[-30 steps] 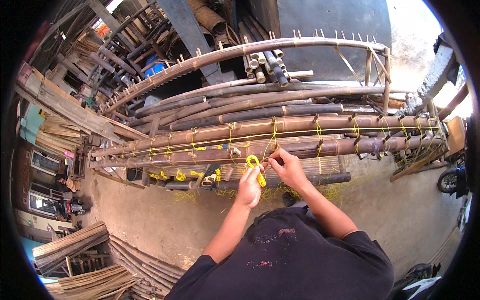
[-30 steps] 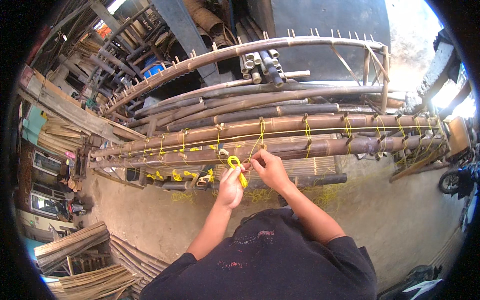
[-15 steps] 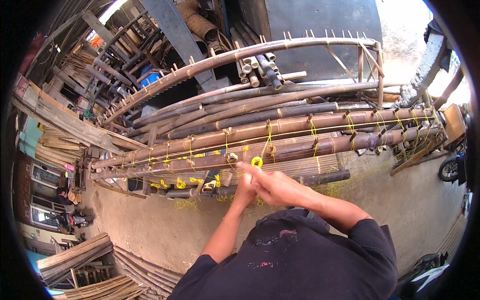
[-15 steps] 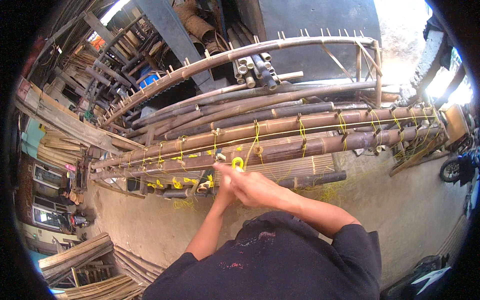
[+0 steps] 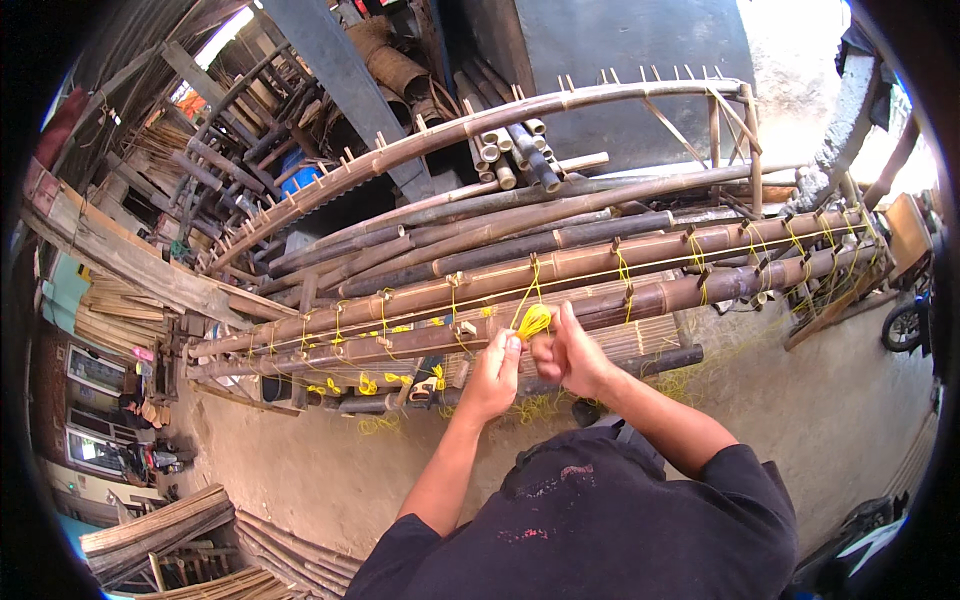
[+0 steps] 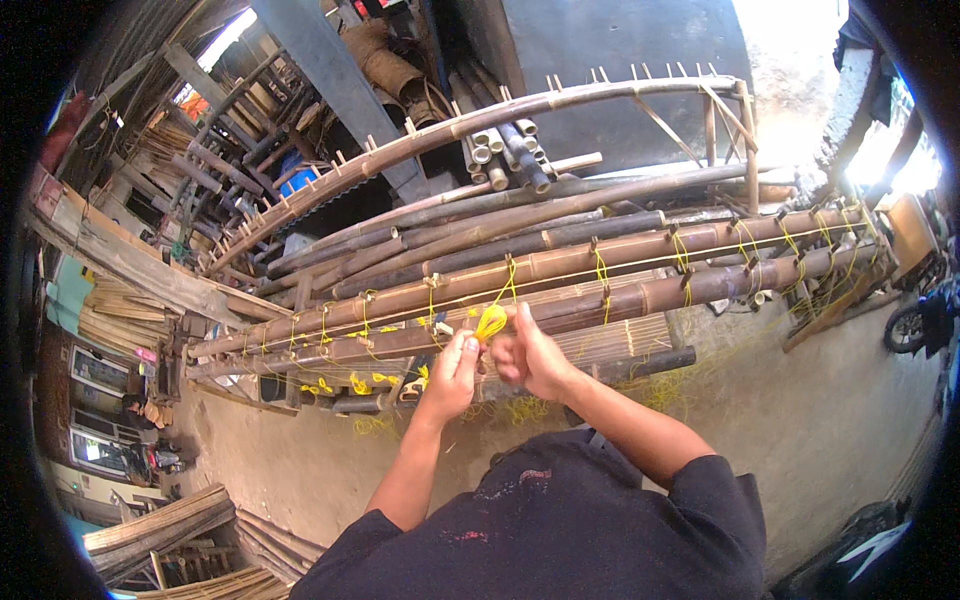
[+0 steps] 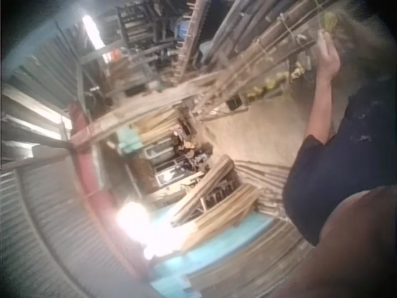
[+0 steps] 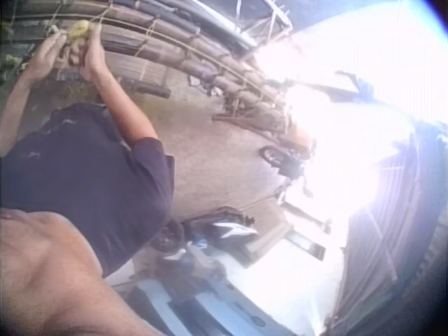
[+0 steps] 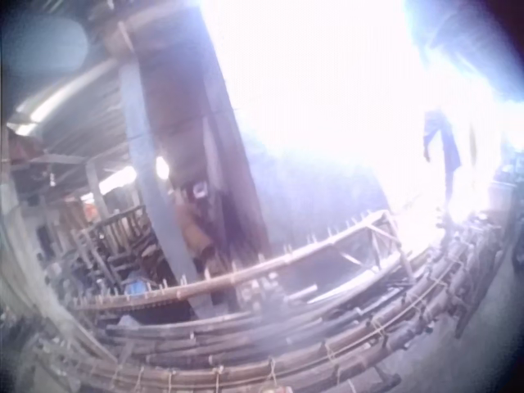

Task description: The person ties yellow string around a bundle of bamboo poles arranged on a wooden rack. They repeatedly wrap the string around the poles and tie knots to secure the bundle. The person works methodically along the length of the poles, ensuring each section is fastened.

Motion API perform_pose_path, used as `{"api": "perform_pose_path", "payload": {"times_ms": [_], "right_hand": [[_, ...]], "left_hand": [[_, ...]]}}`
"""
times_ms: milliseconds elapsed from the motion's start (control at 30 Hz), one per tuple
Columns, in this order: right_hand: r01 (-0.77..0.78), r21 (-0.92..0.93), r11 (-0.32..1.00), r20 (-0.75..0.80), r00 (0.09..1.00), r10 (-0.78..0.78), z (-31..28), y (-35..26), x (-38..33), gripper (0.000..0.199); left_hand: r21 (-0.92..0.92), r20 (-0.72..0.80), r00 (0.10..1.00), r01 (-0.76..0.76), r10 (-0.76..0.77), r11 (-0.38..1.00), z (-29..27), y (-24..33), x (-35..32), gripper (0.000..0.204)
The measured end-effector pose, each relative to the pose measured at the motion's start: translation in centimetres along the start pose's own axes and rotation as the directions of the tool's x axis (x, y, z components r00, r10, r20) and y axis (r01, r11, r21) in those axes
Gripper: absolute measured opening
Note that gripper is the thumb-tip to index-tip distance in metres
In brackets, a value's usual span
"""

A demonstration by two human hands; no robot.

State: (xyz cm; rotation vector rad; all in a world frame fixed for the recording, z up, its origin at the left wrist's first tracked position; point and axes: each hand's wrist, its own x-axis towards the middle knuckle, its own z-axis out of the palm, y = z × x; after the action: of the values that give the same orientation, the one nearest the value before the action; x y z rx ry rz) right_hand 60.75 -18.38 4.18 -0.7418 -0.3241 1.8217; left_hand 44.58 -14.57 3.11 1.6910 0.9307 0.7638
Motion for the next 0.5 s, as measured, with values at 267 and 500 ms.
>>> {"api": "perform_pose_path", "payload": {"times_ms": [267,500], "right_hand": [[0.119,-0.568,0.814,0.349,0.931,0.107,-1.6,-2.2,0.3,0.065],[0.035,-0.626,0.779,0.148,0.986,0.075,-3.0,-3.0,1.1,0.055]], "left_hand": [[0.057,0.164,0.985,0.046,-0.055,0.997,-1.2,-5.6,3.9,0.024],[0.058,0.43,0.896,-0.149,0.11,0.987,1.6,-7.7,2.9,0.019]]}}
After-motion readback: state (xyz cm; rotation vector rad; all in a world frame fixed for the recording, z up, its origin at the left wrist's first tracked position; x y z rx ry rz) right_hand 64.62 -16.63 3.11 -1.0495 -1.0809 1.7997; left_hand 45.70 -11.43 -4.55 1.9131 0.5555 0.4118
